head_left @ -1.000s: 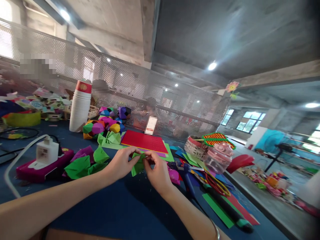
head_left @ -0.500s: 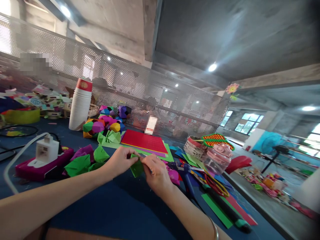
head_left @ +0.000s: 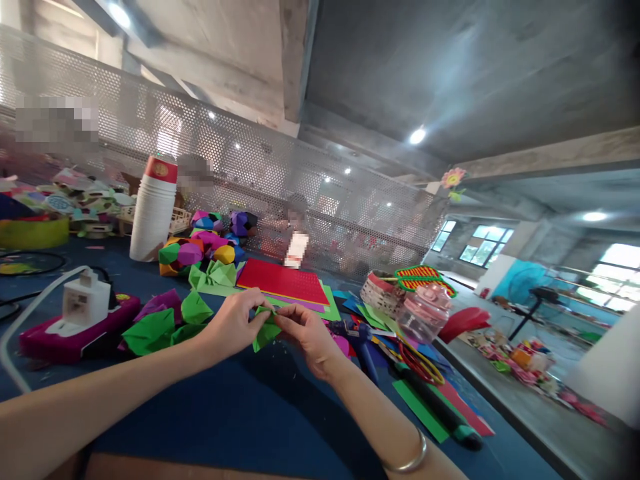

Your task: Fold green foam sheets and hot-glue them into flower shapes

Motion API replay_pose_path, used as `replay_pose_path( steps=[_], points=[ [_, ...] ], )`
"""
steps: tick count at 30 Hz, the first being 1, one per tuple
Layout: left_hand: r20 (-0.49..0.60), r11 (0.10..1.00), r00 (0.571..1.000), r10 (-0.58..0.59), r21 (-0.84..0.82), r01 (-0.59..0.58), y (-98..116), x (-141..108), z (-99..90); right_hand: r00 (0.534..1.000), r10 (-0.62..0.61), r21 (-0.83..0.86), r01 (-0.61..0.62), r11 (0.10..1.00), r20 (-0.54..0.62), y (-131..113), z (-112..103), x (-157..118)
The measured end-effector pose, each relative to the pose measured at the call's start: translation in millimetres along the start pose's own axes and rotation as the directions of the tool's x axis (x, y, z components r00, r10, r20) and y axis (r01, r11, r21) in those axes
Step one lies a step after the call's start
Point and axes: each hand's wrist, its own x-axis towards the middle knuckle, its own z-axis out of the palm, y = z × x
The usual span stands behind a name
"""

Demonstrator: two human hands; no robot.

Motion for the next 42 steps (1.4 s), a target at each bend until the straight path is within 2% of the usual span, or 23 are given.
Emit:
replay_pose_path(
  steps=[2,7,13,16,19,22,25,28,33,42],
  points=[
    [-0.009,1.000,1.000,0.022,0.009,-0.022,1,0,0.7,1.000,0.014,-0.002,-0.014,1.000,0.009,-1,0,0],
    [-0.017,1.000,1.000,-0.008,0.000,0.008,-1,-1,3.9,0.998,-0.064,-0.149,0.064,0.987,0.007,-1,-3,2],
    [-0.031,0.999,0.999,-0.013,-0.034,0.012,3,-3,5.7,0.997,-0.077,-0.193,0.076,0.978,0.000,0,-6,3],
    [-0.013,0.998,1.000,-0.006,-0.055,0.005,7,-5,5.0,0.992,-0.121,-0.279,0.108,0.954,-0.027,1,-7,3],
    [0.022,0.998,0.999,-0.023,-0.062,0.024,10,-7,4.5,0.977,-0.203,-0.449,0.157,0.879,-0.057,2,-6,2],
    [0.014,0.998,0.999,-0.030,-0.060,0.031,11,-8,5.1,0.943,-0.327,-0.618,0.225,0.753,-0.055,2,-2,-3],
    [0.016,0.998,1.000,-0.017,-0.061,0.018,9,-7,6.8,0.915,-0.402,-0.703,0.270,0.658,-0.025,3,1,-7],
    [0.043,0.999,0.999,-0.023,-0.048,0.025,4,-5,8.7,0.919,-0.395,-0.710,0.276,0.648,-0.003,4,-1,-7],
    [0.059,0.998,0.997,-0.042,-0.047,0.045,-2,-2,10.2,0.939,-0.336,-0.670,0.294,0.682,0.070,5,-9,-2],
    [0.098,1.000,0.995,-0.025,-0.012,0.026,2,-2,6.6,0.946,-0.312,-0.703,0.281,0.653,0.089,3,-11,0]
  ],
)
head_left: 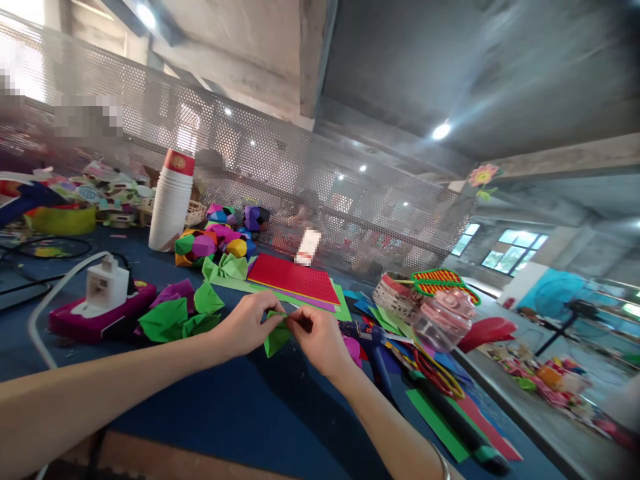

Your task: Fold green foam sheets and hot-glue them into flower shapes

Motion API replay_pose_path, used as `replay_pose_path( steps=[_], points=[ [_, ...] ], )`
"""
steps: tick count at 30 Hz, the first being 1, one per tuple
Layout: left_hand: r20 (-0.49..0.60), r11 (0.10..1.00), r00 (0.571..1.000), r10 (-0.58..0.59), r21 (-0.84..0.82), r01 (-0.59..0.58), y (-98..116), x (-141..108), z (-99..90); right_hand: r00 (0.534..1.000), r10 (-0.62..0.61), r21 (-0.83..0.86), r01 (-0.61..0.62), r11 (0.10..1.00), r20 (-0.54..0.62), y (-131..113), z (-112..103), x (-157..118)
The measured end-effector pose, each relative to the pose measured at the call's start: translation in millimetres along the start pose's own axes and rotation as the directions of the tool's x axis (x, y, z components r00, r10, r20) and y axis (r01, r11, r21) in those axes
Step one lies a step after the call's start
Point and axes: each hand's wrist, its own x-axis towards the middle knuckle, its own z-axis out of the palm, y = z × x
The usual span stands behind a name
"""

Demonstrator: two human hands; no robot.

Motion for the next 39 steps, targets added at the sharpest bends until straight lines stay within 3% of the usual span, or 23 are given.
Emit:
replay_pose_path(
  steps=[10,19,23,29,39],
  points=[
    [-0.062,0.997,0.996,0.069,0.025,-0.067,-5,-4,7.4,0.987,-0.101,-0.226,0.072,0.971,-0.121,-6,10,-7],
    [-0.157,0.992,0.979,0.128,0.030,-0.125,7,-14,11.5,0.953,-0.232,-0.359,0.151,0.921,-0.193,-20,13,-17],
    [-0.188,0.990,0.972,0.143,0.038,-0.138,7,-12,10.5,0.947,-0.250,-0.310,0.179,0.934,-0.204,-19,10,-14],
    [-0.139,0.997,0.988,0.069,0.027,-0.065,2,-1,5.8,0.972,-0.165,-0.140,0.142,0.980,-0.169,-7,4,-3],
    [-0.162,0.997,0.984,0.073,0.038,-0.068,4,-7,13.0,0.962,-0.187,-0.294,0.124,0.948,-0.197,-13,9,-10]
  ],
)
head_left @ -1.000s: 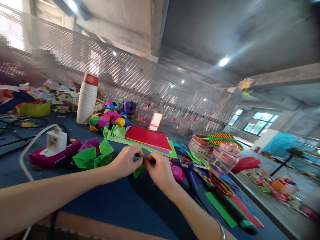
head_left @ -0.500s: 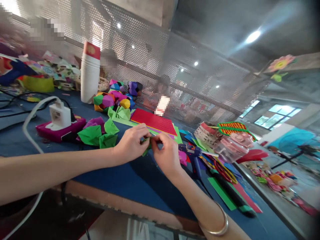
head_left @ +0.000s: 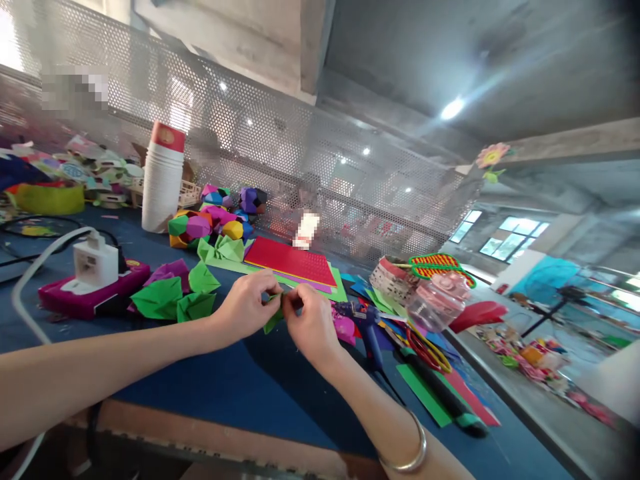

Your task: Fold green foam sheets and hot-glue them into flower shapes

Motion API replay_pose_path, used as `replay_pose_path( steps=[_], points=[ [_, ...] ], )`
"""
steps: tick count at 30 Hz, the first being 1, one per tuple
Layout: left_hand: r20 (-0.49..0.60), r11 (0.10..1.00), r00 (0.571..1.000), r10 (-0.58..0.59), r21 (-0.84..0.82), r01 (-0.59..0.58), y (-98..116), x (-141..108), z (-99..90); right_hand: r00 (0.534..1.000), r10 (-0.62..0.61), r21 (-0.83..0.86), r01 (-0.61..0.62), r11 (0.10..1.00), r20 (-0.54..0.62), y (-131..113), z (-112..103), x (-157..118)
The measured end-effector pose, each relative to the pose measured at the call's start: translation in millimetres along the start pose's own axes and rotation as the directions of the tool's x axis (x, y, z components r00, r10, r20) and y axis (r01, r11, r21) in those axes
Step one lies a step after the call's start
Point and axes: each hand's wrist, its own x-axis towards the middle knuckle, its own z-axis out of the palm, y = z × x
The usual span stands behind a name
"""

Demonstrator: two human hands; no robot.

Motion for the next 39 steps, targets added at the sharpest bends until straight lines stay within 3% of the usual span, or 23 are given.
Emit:
replay_pose_path(
  steps=[4,7,13,16,19,21,23,25,27,32,39],
  points=[
    [-0.040,0.999,0.999,0.033,0.045,-0.031,3,-4,2.3,1.000,0.028,0.047,-0.029,0.998,0.013,-1,0,1],
    [-0.057,0.999,0.998,0.023,0.025,-0.022,4,3,1.9,0.992,0.104,0.204,-0.117,0.972,0.072,5,-1,8],
    [-0.152,0.963,0.962,-0.229,-0.183,0.200,-8,26,-7.5,0.961,0.265,0.597,-0.256,0.760,0.076,13,-4,19],
    [-0.139,0.919,0.941,-0.310,-0.295,0.260,-10,29,-10.7,0.917,0.327,0.671,-0.391,0.630,0.228,12,0,18],
    [-0.116,0.923,0.956,-0.268,-0.316,0.220,-5,25,-9.5,0.892,0.287,0.689,-0.451,0.568,0.348,12,4,16],
    [-0.099,0.945,0.973,-0.209,-0.276,0.175,-2,22,-7.2,0.914,0.291,0.662,-0.405,0.630,0.283,16,4,16],
    [-0.062,0.964,0.986,-0.157,-0.224,0.140,-1,18,-4.4,0.945,0.284,0.550,-0.324,0.770,0.160,20,3,16],
    [-0.005,0.974,0.992,-0.125,-0.194,0.122,-1,15,-2.0,0.976,0.211,0.369,-0.216,0.904,0.056,24,0,15],
    [0.054,0.974,0.992,-0.112,-0.191,0.120,-3,14,-0.8,0.995,0.103,0.209,-0.104,0.972,0.017,24,-1,12],
    [0.112,0.979,0.989,-0.094,-0.169,0.112,-6,15,-2.9,0.999,-0.012,0.084,0.009,0.996,0.035,19,-2,9],
    [0.053,0.989,0.991,-0.119,-0.086,0.123,-12,18,-5.1,0.999,0.025,0.289,-0.036,0.957,0.042,13,0,9]
  ],
)
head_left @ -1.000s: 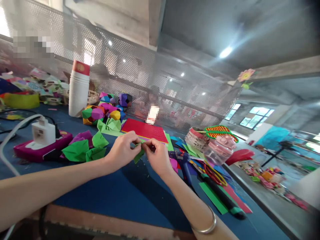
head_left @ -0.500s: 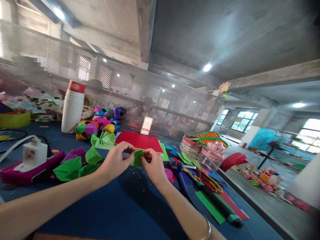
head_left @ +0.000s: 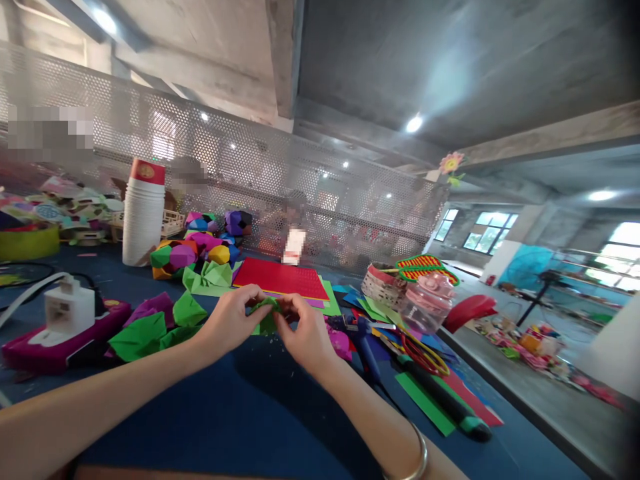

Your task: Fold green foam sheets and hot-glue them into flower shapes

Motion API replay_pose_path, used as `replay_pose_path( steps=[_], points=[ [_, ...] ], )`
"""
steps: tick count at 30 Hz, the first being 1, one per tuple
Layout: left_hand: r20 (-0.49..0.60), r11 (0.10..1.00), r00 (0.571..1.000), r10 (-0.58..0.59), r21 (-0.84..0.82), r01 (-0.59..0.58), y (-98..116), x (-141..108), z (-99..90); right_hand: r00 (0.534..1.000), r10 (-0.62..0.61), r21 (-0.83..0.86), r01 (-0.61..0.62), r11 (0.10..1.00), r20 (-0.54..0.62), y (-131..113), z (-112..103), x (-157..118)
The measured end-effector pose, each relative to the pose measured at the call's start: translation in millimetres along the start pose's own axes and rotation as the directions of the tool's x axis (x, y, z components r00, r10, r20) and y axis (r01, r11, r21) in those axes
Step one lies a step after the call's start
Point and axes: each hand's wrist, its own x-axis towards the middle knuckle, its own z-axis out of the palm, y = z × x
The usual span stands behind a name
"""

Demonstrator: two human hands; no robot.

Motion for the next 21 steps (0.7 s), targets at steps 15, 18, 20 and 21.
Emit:
replay_pose_path(
  steps=[15,18,20,21],
  points=[
    [0.070,0.999,0.998,0.008,-0.044,-0.005,-4.7,0.3,0.8,0.988,0.146,0.168,-0.152,0.974,0.048,1.0,-0.9,1.9],
    [0.073,1.000,0.997,0.004,-0.009,-0.003,-4.0,-0.2,0.1,0.969,0.226,0.282,-0.245,0.928,0.098,4.3,-2.0,4.7],
    [0.056,1.000,0.998,0.002,0.001,-0.002,-4.3,-0.8,0.4,0.945,0.291,0.389,-0.328,0.861,0.152,6.4,-2.4,5.9],
    [0.052,1.000,0.999,0.005,-0.001,-0.005,-4.3,-1.2,0.6,0.926,0.328,0.444,-0.376,0.813,0.185,6.9,-2.9,6.2]
  ],
)
